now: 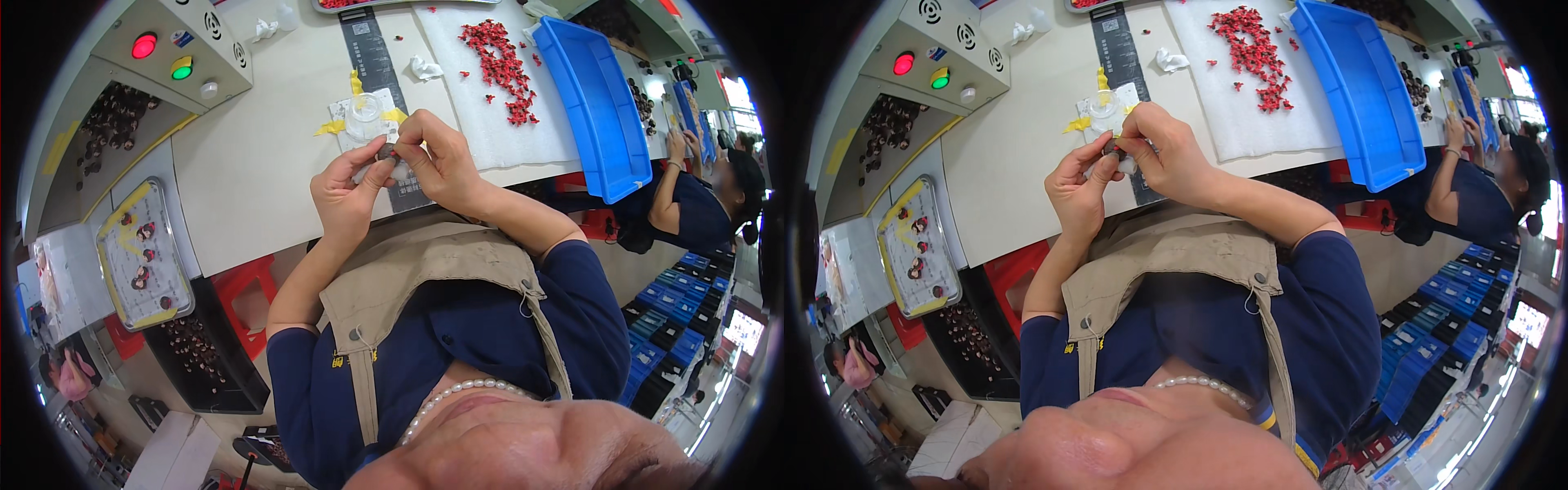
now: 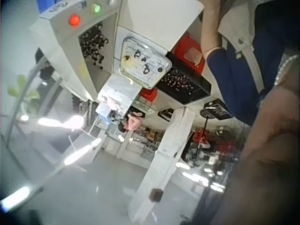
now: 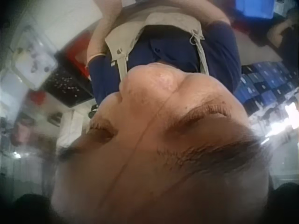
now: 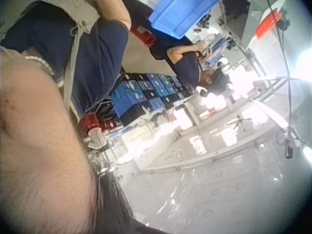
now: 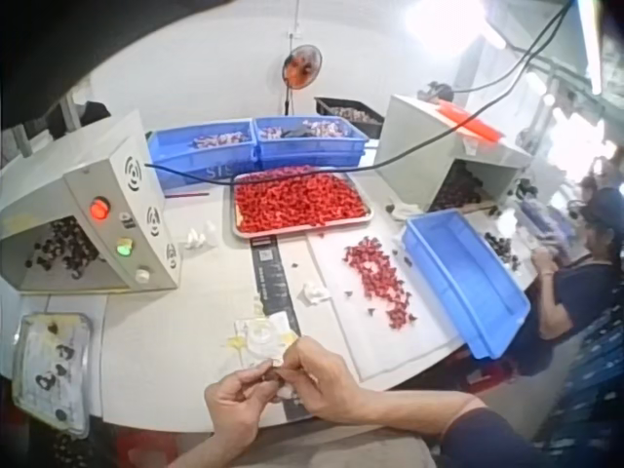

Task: Assemble small plastic components by inserting red inserts and white caps into brown bases using a fixture.

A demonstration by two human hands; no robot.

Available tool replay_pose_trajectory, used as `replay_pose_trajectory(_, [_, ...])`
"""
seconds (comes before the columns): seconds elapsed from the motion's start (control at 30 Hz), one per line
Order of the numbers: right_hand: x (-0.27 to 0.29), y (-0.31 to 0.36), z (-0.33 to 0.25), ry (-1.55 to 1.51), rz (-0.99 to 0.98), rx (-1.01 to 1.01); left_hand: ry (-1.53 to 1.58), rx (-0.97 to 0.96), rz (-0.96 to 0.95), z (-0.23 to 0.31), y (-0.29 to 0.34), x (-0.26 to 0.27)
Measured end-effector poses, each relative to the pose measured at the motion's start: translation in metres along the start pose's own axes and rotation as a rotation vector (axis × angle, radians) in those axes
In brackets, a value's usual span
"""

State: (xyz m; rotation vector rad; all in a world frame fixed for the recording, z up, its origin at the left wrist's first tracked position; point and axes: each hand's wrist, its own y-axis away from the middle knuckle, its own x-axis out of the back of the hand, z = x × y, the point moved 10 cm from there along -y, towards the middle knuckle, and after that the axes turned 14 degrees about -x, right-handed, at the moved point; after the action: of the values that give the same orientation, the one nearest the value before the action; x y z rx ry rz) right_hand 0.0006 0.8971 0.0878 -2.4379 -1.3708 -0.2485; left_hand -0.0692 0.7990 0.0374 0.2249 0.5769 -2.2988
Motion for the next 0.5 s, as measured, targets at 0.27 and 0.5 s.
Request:
replay_pose_trajectory(0.27, [0.016, 0.019, -0.003, -0.082, 0.044, 0.049, 0.201, 0.162, 0.034, -0.015, 0.007, -0.013])
replay_pose_trajectory(0.5, [0.104, -0.009, 0.046, 0.737, 0.440, 0.059, -0.460, -0.043, 0.114, 0.027, -0.017, 0.086])
